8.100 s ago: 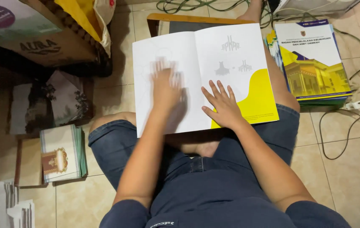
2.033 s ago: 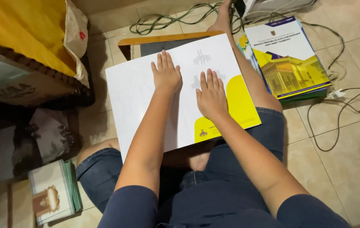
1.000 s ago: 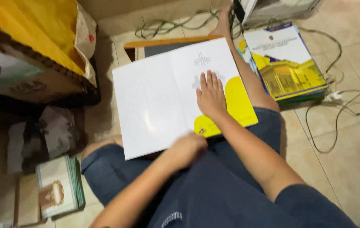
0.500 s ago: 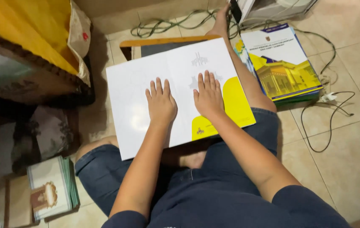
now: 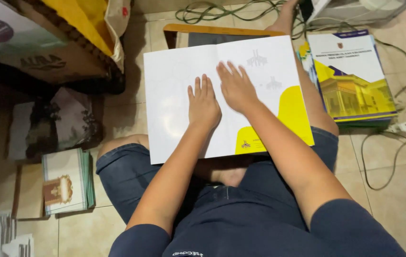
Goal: The person is smoothing the center creases of booklets by hand and stacking them.
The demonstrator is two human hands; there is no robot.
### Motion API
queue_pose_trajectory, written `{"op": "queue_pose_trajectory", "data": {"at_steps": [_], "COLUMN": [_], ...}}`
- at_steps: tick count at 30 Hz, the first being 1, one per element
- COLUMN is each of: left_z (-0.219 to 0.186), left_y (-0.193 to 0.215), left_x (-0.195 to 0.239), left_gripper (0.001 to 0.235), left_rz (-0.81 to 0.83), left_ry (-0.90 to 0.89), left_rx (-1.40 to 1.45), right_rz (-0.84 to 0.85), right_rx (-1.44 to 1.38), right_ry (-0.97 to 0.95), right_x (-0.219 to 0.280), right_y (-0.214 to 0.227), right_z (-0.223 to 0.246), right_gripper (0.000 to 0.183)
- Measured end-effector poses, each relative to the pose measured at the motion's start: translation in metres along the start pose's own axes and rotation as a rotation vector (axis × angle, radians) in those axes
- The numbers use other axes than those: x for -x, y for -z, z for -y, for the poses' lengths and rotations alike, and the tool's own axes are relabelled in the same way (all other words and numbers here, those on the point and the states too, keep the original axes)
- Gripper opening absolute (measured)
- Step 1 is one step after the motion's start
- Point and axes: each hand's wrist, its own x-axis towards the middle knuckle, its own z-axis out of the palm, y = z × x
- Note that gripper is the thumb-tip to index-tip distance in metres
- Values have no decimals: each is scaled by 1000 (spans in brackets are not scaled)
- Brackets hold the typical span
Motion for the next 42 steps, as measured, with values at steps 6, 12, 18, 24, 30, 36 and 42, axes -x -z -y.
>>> {"op": "queue_pose_trajectory", "data": {"at_steps": [6,12,18,24,30,36,42], "left_z": [-3,-3,-10,-4,0,-6,-4], "left_y": [13,11,18,9,1,15,9], "left_x": [-2,2,8,2,-5,3,1], "left_gripper": [63,60,61,62,62,60,58], "left_rz": [37,11,-18,34,47,8,-52], "left_ry": [3,2,31,16,19,25,23], "left_rx": [-2,26,33,16,18,33,43], "right_rz": [89,25,113,-13,29,5,66], "right_rx": [-4,-46,-66,-114,-69,-105,-139], "right_ry": [-137,-42,-16,-17,-108,-230,-345], "right_x": [-59,32,108,25,-68,-2,84], "right_y": [6,-1,12,-12,-5,22,34], "right_z": [-7,21,53,15,-16,-15,3], "right_gripper": [56,56,60,57,57,53,56]}}
